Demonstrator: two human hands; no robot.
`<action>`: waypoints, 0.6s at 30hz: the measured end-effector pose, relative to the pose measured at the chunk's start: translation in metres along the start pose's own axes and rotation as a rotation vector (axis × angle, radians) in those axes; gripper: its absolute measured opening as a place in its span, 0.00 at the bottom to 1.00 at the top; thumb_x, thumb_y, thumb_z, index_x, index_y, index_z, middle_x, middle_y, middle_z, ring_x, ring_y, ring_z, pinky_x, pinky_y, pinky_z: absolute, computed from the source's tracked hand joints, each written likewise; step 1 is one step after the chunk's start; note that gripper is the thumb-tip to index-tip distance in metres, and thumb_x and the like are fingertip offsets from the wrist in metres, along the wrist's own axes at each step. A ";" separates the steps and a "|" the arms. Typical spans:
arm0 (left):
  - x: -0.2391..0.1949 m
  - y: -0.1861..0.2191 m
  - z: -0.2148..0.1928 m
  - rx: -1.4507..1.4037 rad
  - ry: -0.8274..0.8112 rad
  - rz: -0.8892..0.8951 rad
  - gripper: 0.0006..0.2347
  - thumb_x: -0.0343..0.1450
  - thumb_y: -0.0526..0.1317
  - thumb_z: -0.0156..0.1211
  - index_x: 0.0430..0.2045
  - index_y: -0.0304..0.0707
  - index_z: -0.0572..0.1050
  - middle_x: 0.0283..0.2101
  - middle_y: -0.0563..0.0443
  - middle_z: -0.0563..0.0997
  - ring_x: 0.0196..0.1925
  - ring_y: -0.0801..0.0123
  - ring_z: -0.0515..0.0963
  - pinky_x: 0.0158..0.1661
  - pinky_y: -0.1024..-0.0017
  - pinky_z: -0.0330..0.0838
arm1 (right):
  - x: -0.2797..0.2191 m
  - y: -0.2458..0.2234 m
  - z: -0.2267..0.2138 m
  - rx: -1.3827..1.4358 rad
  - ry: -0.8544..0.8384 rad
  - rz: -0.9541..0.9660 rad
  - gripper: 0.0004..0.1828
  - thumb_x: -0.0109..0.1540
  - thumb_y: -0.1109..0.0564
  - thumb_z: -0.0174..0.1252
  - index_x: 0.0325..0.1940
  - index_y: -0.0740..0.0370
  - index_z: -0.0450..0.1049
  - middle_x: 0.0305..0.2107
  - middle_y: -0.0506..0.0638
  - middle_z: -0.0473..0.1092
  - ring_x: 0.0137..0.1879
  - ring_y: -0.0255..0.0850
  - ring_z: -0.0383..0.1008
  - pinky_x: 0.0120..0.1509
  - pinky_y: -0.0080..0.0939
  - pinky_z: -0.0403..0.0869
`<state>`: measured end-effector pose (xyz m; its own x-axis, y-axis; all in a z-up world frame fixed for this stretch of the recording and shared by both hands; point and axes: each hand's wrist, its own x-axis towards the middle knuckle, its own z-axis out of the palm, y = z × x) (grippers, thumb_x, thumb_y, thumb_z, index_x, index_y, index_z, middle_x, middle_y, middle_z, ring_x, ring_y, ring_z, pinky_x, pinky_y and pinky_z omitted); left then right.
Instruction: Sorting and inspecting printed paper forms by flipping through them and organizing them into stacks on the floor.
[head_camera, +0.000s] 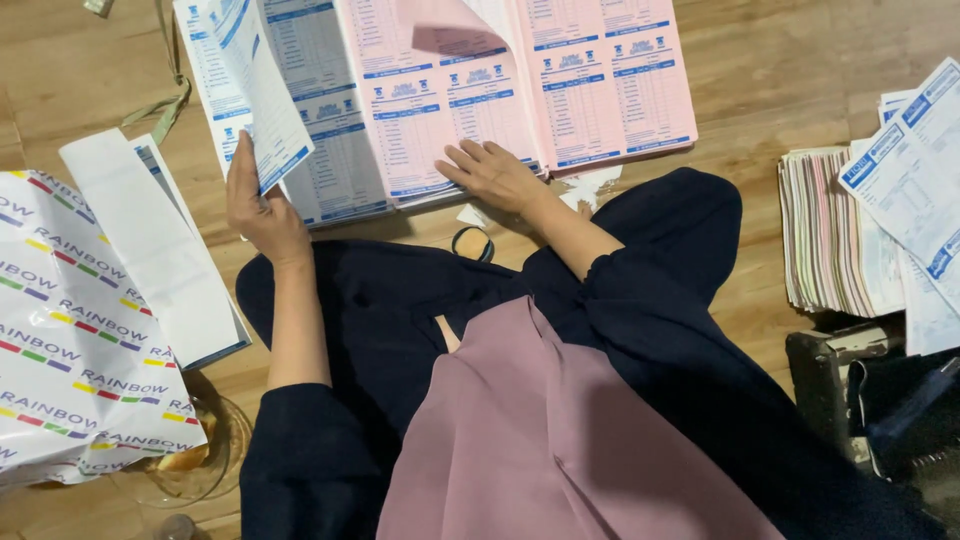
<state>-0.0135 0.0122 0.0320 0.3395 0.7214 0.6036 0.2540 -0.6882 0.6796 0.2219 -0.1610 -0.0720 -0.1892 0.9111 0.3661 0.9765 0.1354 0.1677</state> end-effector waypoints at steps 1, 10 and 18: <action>0.003 0.010 0.005 -0.036 0.005 0.022 0.22 0.65 0.20 0.45 0.51 0.43 0.68 0.47 0.45 0.73 0.51 0.56 0.71 0.49 0.66 0.65 | 0.000 0.000 -0.001 0.028 -0.017 0.014 0.19 0.59 0.57 0.46 0.55 0.52 0.64 0.47 0.53 0.66 0.53 0.49 0.65 0.47 0.45 0.68; -0.016 0.053 0.094 0.186 -0.128 0.380 0.19 0.67 0.28 0.53 0.49 0.53 0.70 0.51 0.49 0.71 0.52 0.59 0.70 0.48 0.68 0.67 | -0.007 0.038 -0.022 0.194 -0.053 0.236 0.27 0.55 0.41 0.55 0.54 0.56 0.66 0.45 0.54 0.66 0.51 0.50 0.65 0.46 0.47 0.68; -0.083 0.051 0.160 0.465 -0.503 0.434 0.16 0.62 0.34 0.59 0.44 0.47 0.72 0.49 0.45 0.71 0.52 0.52 0.70 0.47 0.53 0.65 | -0.087 0.104 -0.062 -0.106 -0.669 0.674 0.61 0.35 0.36 0.67 0.64 0.65 0.51 0.56 0.68 0.55 0.58 0.61 0.58 0.53 0.64 0.60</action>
<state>0.1161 -0.0950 -0.0506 0.8328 0.3376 0.4387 0.3188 -0.9404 0.1185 0.3332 -0.2498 -0.0298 0.5395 0.8230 -0.1777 0.8381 -0.5049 0.2064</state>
